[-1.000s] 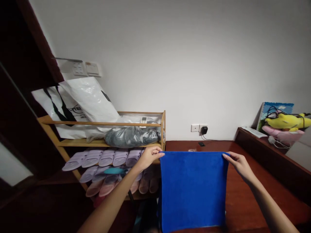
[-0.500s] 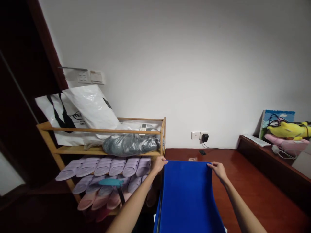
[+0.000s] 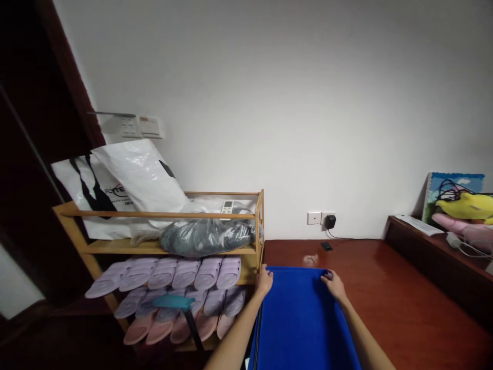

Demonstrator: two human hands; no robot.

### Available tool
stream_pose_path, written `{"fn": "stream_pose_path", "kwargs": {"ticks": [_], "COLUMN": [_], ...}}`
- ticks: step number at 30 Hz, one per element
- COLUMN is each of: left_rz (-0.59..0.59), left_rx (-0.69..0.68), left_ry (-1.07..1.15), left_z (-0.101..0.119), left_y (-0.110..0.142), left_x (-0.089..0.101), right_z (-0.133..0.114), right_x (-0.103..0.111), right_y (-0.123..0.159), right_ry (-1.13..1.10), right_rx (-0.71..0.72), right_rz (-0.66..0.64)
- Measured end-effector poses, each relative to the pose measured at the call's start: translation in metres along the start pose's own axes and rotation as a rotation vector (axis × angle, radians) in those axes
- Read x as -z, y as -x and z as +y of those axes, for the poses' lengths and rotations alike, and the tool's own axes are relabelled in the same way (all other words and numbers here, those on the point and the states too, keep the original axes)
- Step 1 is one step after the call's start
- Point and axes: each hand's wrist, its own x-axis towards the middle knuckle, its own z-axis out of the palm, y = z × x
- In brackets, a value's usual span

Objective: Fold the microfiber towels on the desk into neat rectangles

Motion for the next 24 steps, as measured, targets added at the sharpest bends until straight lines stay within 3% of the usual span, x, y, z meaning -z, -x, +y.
{"fn": "stream_pose_path", "kwargs": {"ticks": [5,8,11,15,19,24], "left_rz": [-0.118,-0.158,-0.144,-0.044,0.005,-0.032], "left_rx": [-0.324,-0.431,-0.422,-0.338,-0.324,-0.268], "left_ry": [-0.257,-0.377,-0.471,-0.621,-0.676,-0.641], "left_z": [0.004,-0.003,-0.022,-0.043,-0.046,-0.044], "left_y": [0.024,0.030,0.025,0.017,0.015,0.022], "left_x": [-0.045,-0.057,-0.050,-0.036,-0.037,-0.037], "right_z": [-0.039,-0.051,-0.038,0.000,0.023,0.027], "right_x": [-0.064,-0.089,-0.086,-0.061,-0.049,-0.052], "right_y": [0.022,0.030,0.028,0.016,0.010,0.014], "right_ry": [0.163,0.250,0.340,0.438,0.523,0.569], "right_rx": [0.249,0.339,0.279,0.106,-0.028,-0.039], "right_rz": [-0.117,-0.174,-0.152,-0.057,-0.011,-0.017]}}
